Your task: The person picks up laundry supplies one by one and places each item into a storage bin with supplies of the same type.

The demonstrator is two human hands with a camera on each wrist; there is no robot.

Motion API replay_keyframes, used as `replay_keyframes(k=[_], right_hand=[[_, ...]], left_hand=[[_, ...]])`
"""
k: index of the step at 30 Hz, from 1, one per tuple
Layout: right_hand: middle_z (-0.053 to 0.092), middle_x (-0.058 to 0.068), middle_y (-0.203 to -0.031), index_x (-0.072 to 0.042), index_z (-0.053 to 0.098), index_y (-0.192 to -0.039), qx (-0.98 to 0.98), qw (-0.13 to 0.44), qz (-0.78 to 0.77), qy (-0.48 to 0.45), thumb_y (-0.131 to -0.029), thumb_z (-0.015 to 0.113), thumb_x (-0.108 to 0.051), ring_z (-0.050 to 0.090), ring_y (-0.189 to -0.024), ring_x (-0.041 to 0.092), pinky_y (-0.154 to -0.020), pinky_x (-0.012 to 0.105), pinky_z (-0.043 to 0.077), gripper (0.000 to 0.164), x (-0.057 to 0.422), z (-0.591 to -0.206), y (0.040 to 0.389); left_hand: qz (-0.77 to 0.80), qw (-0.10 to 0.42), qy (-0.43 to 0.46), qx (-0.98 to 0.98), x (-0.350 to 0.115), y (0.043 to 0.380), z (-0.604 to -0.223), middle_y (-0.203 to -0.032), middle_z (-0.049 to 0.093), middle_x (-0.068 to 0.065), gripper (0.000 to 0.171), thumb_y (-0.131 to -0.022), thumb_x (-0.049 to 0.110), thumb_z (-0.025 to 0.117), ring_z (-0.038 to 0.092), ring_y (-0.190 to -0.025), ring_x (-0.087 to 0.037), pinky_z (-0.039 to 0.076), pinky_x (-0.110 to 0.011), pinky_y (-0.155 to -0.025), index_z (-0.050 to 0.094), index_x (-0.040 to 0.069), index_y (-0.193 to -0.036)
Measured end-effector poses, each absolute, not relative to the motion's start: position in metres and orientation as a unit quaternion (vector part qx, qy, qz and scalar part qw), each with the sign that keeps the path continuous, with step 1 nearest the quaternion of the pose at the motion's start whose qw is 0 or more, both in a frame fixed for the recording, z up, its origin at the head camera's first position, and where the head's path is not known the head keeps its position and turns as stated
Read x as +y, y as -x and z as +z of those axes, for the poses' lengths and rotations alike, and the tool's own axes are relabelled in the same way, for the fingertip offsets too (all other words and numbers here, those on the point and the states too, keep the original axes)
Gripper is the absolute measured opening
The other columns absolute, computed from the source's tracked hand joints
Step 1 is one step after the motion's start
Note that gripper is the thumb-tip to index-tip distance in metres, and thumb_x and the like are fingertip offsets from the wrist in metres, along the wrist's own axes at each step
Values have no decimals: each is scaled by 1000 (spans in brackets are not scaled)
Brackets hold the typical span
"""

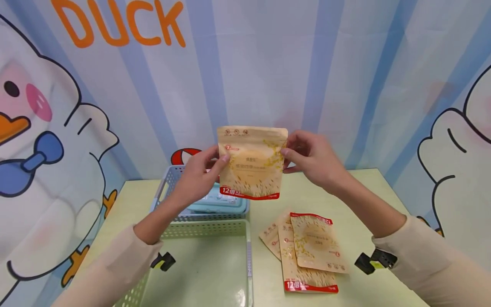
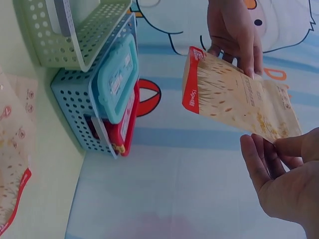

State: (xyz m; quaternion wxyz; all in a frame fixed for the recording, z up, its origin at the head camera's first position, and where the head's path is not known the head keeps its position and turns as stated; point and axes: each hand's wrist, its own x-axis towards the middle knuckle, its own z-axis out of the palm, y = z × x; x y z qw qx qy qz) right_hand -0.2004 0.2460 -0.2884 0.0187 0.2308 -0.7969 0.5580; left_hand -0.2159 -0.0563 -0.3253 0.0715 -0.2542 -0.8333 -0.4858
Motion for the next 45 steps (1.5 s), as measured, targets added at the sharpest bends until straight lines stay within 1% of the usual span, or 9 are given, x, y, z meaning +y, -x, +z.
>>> replay_keyframes(k=[4, 8, 12, 19, 24, 31, 36, 41, 45], right_hand=[[67, 20, -102, 6, 58, -112, -789, 27, 572, -221, -108, 62, -10, 71, -90, 27, -80, 43, 65, 17, 235, -288, 196], [67, 19, -101, 6, 60, -112, -778, 30, 593, -206, -107, 64, -9, 71, -89, 27, -79, 44, 65, 16, 224, -290, 194], [66, 18, -102, 6, 60, -114, -766, 25, 614, -187, -107, 64, -9, 70, -90, 26, -78, 46, 65, 17, 215, -294, 192], [62, 17, -104, 6, 60, -119, -735, 2, 663, -145, -107, 64, -9, 70, -87, 25, -79, 47, 65, 20, 201, -297, 194], [60, 19, -110, 8, 62, -122, -732, -7, 670, -122, -107, 62, -5, 67, -89, 23, -81, 45, 65, 21, 194, -297, 195], [59, 23, -122, 9, 59, -137, -761, -19, 636, -127, -108, 59, -5, 67, -97, 28, -83, 44, 64, 32, 185, -300, 190], [55, 24, -130, 7, 52, -147, -766, -51, 629, -123, -109, 58, -10, 64, -107, 31, -89, 49, 62, 42, 180, -305, 187], [51, 22, -132, 4, 41, -157, -744, -86, 655, -99, -109, 56, -9, 61, -112, 33, -91, 48, 62, 52, 174, -311, 183], [50, 21, -131, 1, 36, -158, -731, -98, 669, -91, -109, 56, -8, 60, -115, 34, -91, 48, 62, 54, 170, -316, 180]], left_hand=[[-474, 85, 266, -835, -65, 211, -317, -111, 72, -4, 24, -111, 24, 58, 75, -110, -26, 63, -39, -84, 60, 10, -130], [-468, 93, 260, -840, -73, 204, -310, -110, 75, -7, 32, -110, 18, 59, 77, -105, -27, 63, -40, -81, 50, 6, -139], [-479, 94, 230, -842, -79, 198, -308, -112, 76, -9, 40, -109, 16, 61, 77, -99, -26, 62, -43, -85, 42, 7, -143], [-475, 122, 184, -852, -84, 193, -304, -110, 72, -8, 30, -106, 12, 64, 75, -80, -20, 63, -38, -74, 49, 7, -131], [-443, 127, 162, -873, -88, 189, -304, -112, 66, -7, 27, -105, 12, 61, 73, -84, -21, 62, -36, -70, 52, 9, -130], [-464, 84, 145, -870, -94, 190, -311, -114, 63, -9, 29, -104, 9, 61, 74, -81, -22, 63, -35, -65, 50, 8, -131], [-454, 63, 128, -879, -101, 191, -318, -116, 63, -10, 33, -104, 12, 63, 72, -77, -21, 63, -34, -63, 50, 6, -134], [-412, 38, 111, -904, -105, 189, -322, -125, 64, -9, 42, -105, 21, 63, 70, -90, -22, 60, -37, -73, 49, 5, -141], [-389, 13, 104, -915, -105, 186, -324, -133, 62, -11, 50, -106, 27, 62, 70, -96, -23, 60, -39, -83, 47, 3, -148]])
